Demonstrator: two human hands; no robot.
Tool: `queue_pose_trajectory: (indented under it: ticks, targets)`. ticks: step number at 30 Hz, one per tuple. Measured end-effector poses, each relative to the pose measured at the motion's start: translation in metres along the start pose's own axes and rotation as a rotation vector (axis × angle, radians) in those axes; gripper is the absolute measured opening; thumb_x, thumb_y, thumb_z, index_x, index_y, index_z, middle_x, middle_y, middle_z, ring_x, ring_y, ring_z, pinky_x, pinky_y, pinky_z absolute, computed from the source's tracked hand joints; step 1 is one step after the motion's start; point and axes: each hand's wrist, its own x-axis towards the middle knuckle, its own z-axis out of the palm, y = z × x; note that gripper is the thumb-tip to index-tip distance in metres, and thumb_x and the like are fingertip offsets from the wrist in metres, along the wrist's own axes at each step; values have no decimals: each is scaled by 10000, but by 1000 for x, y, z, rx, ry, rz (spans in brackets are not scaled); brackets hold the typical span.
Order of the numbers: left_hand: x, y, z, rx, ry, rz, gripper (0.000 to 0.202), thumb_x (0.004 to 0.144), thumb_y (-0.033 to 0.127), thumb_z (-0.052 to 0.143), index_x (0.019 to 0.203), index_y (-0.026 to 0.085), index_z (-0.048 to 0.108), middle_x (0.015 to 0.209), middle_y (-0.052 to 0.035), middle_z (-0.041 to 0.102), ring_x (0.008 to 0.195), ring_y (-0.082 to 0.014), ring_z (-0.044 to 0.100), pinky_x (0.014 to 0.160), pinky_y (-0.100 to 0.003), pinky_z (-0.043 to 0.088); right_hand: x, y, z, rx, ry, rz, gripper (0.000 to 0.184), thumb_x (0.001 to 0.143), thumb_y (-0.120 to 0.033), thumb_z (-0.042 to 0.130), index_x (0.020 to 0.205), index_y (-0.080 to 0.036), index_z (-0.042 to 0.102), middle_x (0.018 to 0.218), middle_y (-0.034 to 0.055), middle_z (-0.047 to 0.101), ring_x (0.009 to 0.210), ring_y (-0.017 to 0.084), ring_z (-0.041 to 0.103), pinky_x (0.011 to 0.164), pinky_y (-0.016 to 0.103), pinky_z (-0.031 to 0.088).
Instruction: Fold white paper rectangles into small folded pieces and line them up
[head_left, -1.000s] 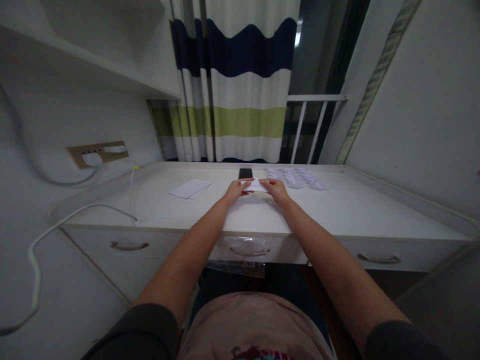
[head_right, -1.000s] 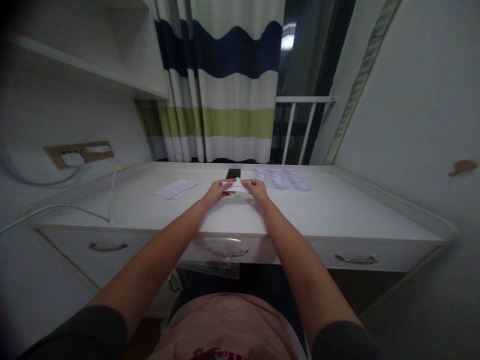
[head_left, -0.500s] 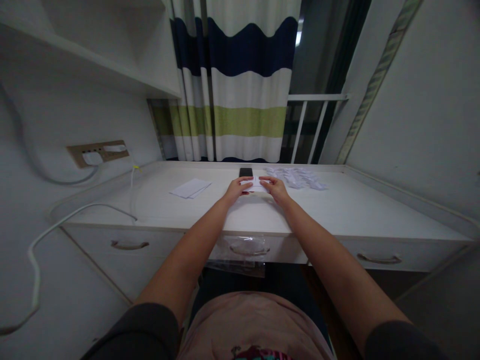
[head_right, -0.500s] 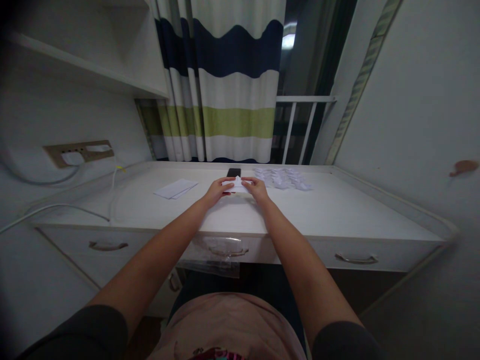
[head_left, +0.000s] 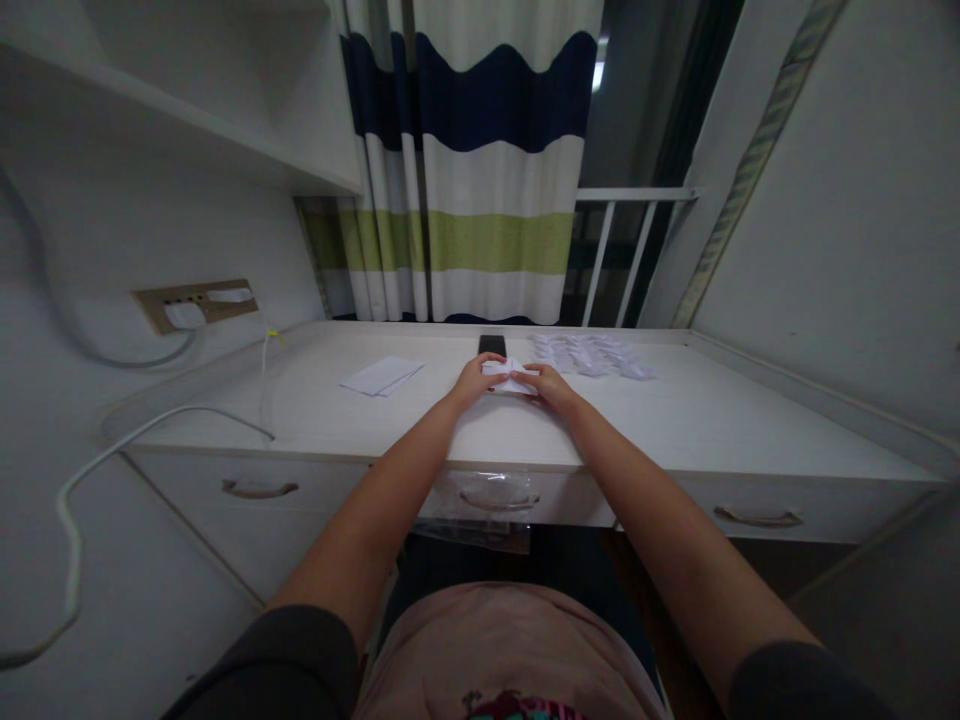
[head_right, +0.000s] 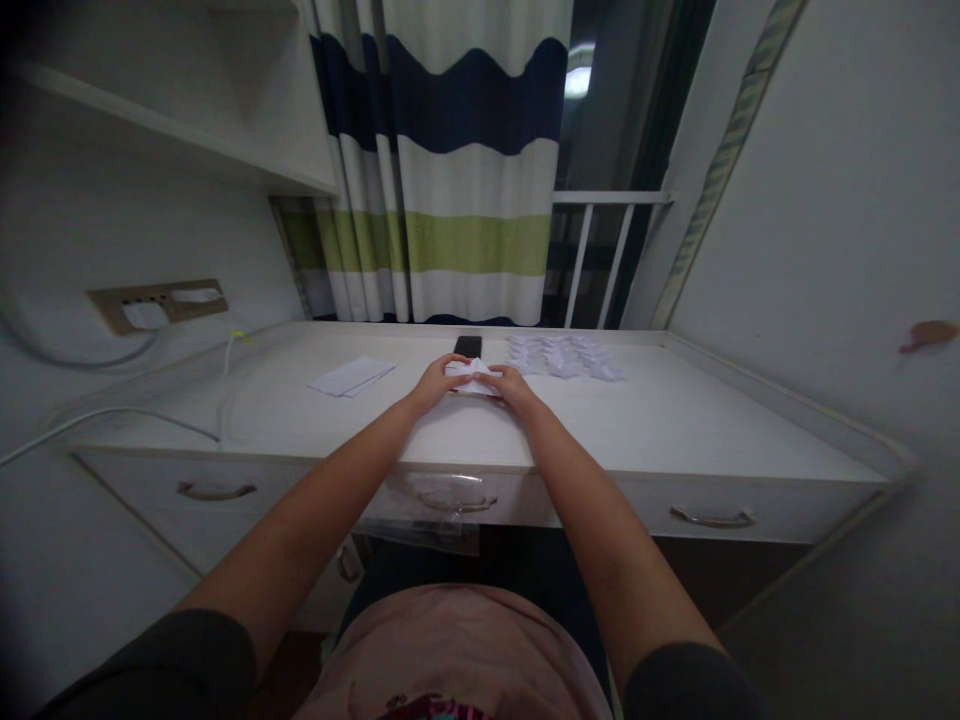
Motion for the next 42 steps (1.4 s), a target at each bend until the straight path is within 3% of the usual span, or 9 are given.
queue_pose_trajectory:
  ticks: [9,18,26,35,42]
  targets:
    - [0,1,0,36,-23,-31,422,600,209,704,1003,167,584,787,-19,608,678,-126,551,564,-203,436,-1,0,-2,-76,-46,-25,322,533,-360,764,741,-137,660,573,-2,597,511,97,496,498,222,377]
    - [2,-5,0,-56,-16,-90,406,565,264,731,940,156,623,881,-43,631,713,-124,569,573,-199,450,8,6,-5,-157,-21,-194,348,537,-395,743,743,-123,675,639,17,640,565,111,520,549,230,378]
    - [4,-2,0,-70,20,-61,335,540,198,727,853,122,639,789,-23,629,675,-115,565,603,-216,452,10,9,-5,-41,-77,-111,287,592,-319,759,781,-126,663,640,18,644,533,98,548,519,213,444]
    - [4,-4,1,-140,60,-118,321,619,197,699,924,133,622,798,-34,651,658,-120,602,578,-210,461,13,8,-4,112,-76,-81,127,654,-195,740,726,-133,655,699,30,673,572,99,605,608,232,545]
    - [6,-4,1,-185,26,-157,282,707,172,640,982,121,601,764,-43,660,606,-110,611,537,-194,453,16,10,-6,79,-64,-126,176,669,-267,738,726,-129,647,668,33,667,539,107,606,595,250,550]
